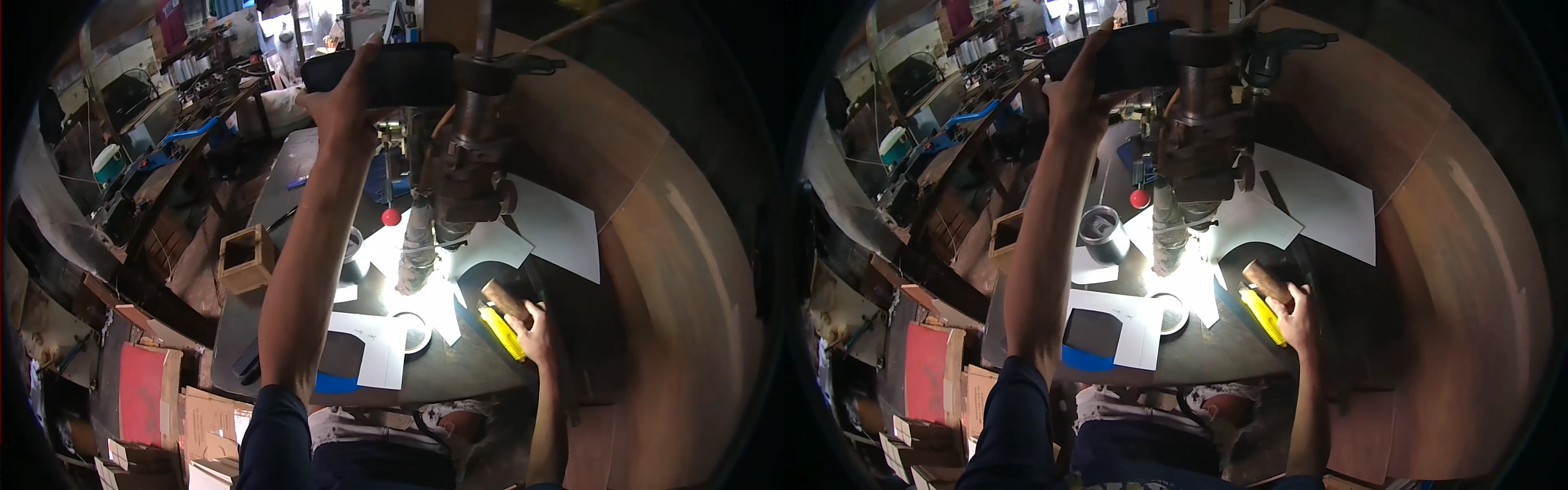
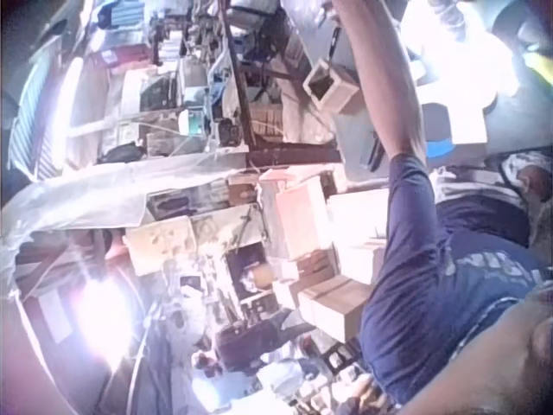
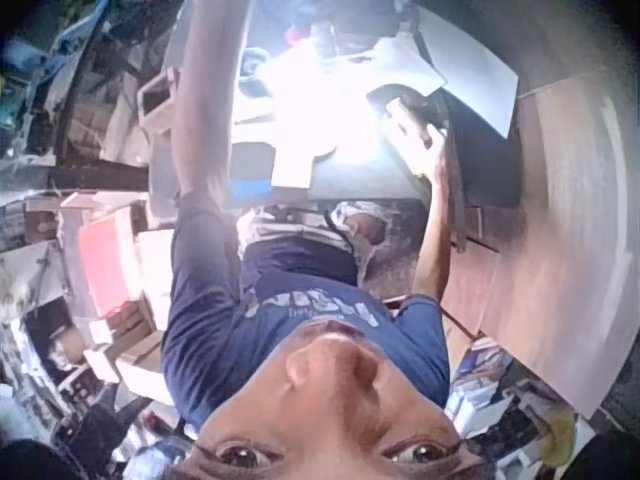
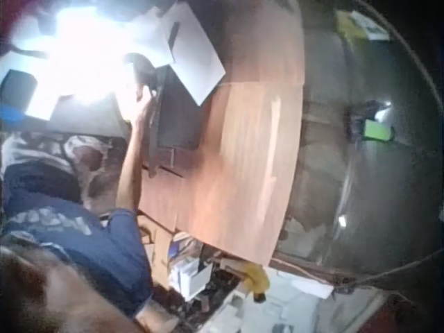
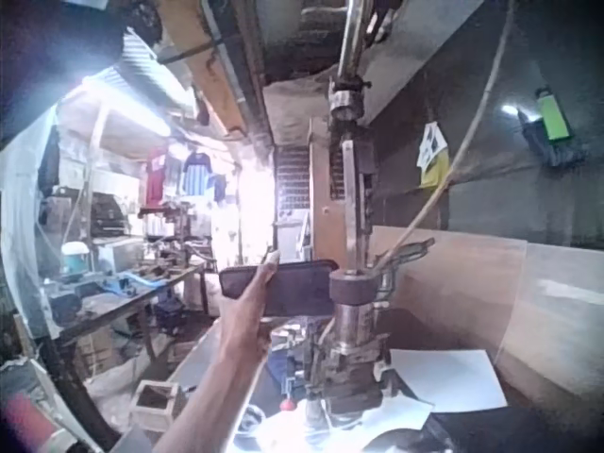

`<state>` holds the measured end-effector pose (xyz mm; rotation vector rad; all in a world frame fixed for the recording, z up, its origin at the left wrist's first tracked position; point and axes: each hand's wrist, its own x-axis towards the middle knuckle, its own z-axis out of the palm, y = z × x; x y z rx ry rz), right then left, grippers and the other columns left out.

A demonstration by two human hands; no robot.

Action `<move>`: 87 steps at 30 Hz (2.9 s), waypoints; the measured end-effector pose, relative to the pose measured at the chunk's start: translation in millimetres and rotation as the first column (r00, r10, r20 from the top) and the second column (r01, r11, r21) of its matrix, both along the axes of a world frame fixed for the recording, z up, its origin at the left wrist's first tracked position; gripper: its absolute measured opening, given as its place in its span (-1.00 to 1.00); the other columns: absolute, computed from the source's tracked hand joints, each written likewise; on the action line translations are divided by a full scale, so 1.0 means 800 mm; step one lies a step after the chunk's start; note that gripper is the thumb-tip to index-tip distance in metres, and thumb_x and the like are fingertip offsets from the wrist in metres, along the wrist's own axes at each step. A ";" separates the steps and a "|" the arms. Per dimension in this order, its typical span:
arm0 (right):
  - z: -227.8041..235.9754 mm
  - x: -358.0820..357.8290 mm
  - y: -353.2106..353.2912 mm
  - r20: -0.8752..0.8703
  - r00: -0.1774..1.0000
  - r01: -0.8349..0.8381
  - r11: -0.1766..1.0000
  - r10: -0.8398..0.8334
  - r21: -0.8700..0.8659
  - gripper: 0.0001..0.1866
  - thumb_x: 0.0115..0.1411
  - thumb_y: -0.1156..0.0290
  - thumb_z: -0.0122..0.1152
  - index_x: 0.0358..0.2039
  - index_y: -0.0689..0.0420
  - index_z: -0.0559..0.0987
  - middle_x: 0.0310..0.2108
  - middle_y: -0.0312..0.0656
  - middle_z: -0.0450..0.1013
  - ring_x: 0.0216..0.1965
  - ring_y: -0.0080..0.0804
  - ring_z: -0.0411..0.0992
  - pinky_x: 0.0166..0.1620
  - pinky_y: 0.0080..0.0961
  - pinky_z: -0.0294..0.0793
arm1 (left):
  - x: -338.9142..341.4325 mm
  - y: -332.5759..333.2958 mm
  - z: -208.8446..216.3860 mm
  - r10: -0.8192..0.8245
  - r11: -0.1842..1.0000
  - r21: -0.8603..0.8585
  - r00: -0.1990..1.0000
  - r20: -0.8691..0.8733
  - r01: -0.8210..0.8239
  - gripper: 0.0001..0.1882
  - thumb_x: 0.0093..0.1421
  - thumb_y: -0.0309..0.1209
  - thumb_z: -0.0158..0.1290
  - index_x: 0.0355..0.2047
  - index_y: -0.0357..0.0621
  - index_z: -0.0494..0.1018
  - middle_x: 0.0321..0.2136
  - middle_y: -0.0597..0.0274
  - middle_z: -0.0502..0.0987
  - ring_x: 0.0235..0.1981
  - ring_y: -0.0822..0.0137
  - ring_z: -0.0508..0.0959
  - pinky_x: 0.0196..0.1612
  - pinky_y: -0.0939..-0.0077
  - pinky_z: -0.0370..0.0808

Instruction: The person cuts out shapes from a sheet of paper using a utility knife on a workbench.

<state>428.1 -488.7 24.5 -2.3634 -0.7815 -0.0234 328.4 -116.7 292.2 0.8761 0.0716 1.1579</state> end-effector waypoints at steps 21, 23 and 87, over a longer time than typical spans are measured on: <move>0.309 0.046 0.203 0.018 0.889 -0.354 0.664 0.457 0.658 -0.37 0.48 -0.05 -0.11 0.29 0.20 0.45 0.16 -0.12 0.50 0.19 -0.35 0.40 0.35 -0.29 0.18 | -0.028 -0.047 0.000 -0.247 0.944 0.133 0.913 -0.325 0.303 -0.41 0.47 0.04 -0.17 0.24 -0.16 0.34 0.13 0.03 0.45 0.13 0.12 0.46 0.23 -0.07 0.40; 0.314 0.050 0.208 -0.012 0.892 -0.334 0.678 0.451 0.654 -0.38 0.48 -0.04 -0.11 0.28 0.19 0.46 0.13 -0.12 0.52 0.15 -0.37 0.44 0.31 -0.30 0.26 | -0.033 -0.042 -0.004 -0.198 0.947 0.173 0.918 -0.344 0.269 -0.40 0.47 0.07 -0.16 0.28 -0.11 0.32 0.14 0.07 0.45 0.12 0.17 0.46 0.20 -0.02 0.40; 0.001 -0.074 0.001 0.226 0.973 -0.028 0.993 0.054 -0.119 -0.62 0.27 0.42 0.35 0.06 0.28 0.55 -0.14 0.07 0.48 -0.09 0.10 0.50 -0.02 -0.11 0.48 | -0.331 -0.129 -0.335 0.449 0.168 0.476 0.363 -0.817 0.864 -0.46 0.40 -0.02 0.01 0.39 0.47 0.33 0.51 0.28 0.09 0.54 -0.04 -0.04 0.50 -0.36 -0.35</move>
